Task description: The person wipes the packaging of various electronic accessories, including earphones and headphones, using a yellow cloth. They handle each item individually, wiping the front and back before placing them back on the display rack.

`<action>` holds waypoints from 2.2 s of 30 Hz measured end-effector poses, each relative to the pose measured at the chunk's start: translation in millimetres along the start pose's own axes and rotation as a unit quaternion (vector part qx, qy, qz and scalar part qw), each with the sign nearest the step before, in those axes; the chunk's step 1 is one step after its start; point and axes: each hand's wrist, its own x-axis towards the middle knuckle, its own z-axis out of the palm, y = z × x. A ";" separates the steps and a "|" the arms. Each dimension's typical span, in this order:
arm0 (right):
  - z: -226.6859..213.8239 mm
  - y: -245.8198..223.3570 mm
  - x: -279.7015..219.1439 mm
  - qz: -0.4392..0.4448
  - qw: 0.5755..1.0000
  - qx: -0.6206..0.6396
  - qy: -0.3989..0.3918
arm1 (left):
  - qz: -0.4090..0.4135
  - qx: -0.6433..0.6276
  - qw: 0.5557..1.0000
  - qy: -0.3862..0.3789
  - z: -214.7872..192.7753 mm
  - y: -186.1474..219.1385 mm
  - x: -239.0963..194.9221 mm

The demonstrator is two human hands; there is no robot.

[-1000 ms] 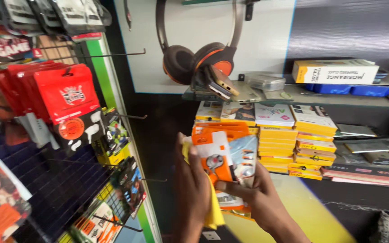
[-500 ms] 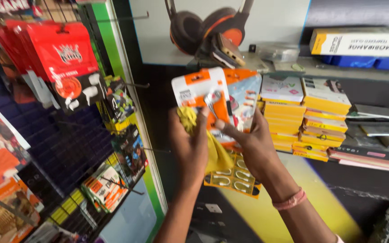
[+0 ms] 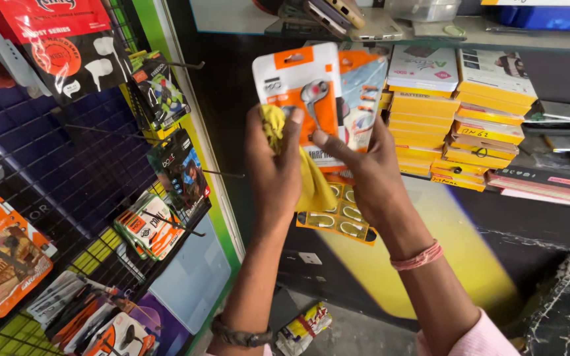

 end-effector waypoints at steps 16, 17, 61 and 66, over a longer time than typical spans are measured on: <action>-30.3 11.2 -23.5 0.147 0.988 0.023 0.047 | -0.076 0.082 0.993 -0.031 -18.1 -9.0 -27.5; -30.6 13.1 -24.0 0.177 0.982 0.007 0.062 | -0.079 0.036 0.996 -0.033 -17.5 -10.3 -29.4; -40.7 30.0 -45.8 0.182 0.977 -0.013 0.112 | -0.076 0.197 0.976 0.063 -29.4 -73.5 -38.3; -43.3 27.1 -40.2 0.178 0.975 -0.041 0.123 | -0.250 0.035 0.967 0.046 -23.3 -58.8 -40.9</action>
